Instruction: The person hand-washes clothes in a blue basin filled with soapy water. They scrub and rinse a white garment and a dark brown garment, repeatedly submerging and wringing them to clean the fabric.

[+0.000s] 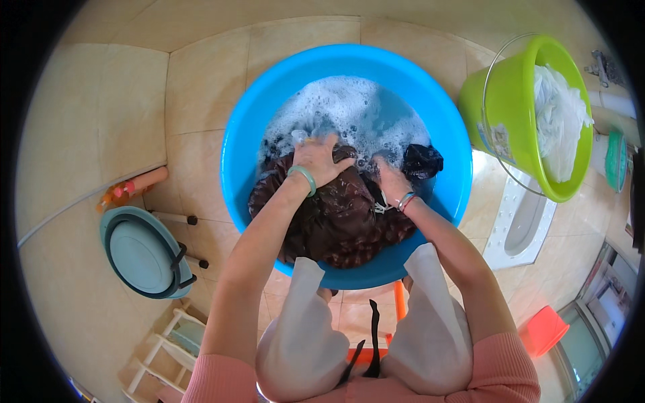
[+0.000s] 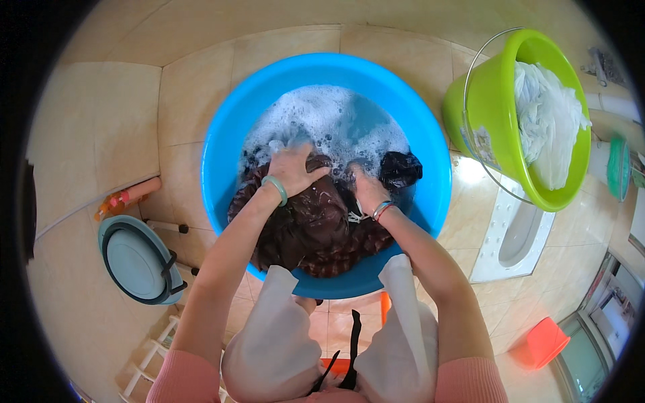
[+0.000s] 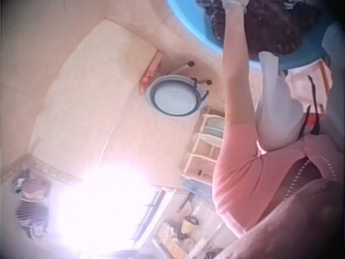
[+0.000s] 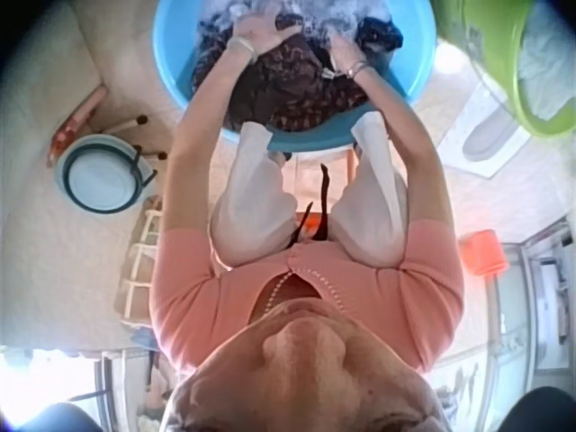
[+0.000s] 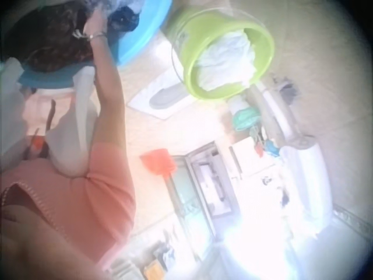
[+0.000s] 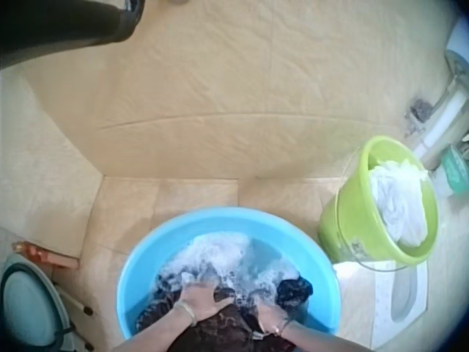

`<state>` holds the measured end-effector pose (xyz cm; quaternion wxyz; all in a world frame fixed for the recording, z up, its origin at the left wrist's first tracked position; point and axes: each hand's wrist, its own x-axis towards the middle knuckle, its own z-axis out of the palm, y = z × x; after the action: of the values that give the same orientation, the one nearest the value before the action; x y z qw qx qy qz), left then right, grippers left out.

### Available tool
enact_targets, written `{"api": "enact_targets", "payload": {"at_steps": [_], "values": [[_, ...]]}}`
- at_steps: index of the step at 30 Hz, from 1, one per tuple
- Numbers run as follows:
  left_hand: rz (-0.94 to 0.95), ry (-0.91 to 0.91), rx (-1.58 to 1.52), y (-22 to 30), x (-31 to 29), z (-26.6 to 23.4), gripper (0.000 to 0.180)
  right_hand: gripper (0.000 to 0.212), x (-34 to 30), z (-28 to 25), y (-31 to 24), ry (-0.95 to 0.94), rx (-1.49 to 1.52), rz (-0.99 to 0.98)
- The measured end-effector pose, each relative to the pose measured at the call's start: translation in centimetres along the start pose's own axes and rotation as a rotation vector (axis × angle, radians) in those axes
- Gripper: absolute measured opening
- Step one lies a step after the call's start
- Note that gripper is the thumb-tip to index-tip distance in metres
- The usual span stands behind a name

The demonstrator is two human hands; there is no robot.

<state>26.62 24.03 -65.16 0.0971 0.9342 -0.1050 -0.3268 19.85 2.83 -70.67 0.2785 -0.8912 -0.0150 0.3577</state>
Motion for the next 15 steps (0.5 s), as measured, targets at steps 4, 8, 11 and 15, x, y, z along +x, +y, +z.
{"api": "enact_targets", "payload": {"at_steps": [4,8,11,15], "values": [[-0.073,-0.367,-0.195,1.1,-0.2,-2.0,0.084,0.039,-1.5,-1.0,-0.6,0.126,-0.062,-0.054],[-0.013,-0.404,-0.130,-0.7,1.4,1.8,0.100,0.033,-3.2,-4.2,-2.6,0.490,0.182,-0.340],[0.013,-0.574,-0.306,-1.4,2.4,3.1,0.103,0.031,-2.0,-6.4,-4.7,0.523,0.311,-0.292],[-0.089,-0.434,-0.393,-0.4,0.5,3.0,0.098,0.021,2.7,-7.4,-5.2,0.639,-0.077,-0.643]]}}
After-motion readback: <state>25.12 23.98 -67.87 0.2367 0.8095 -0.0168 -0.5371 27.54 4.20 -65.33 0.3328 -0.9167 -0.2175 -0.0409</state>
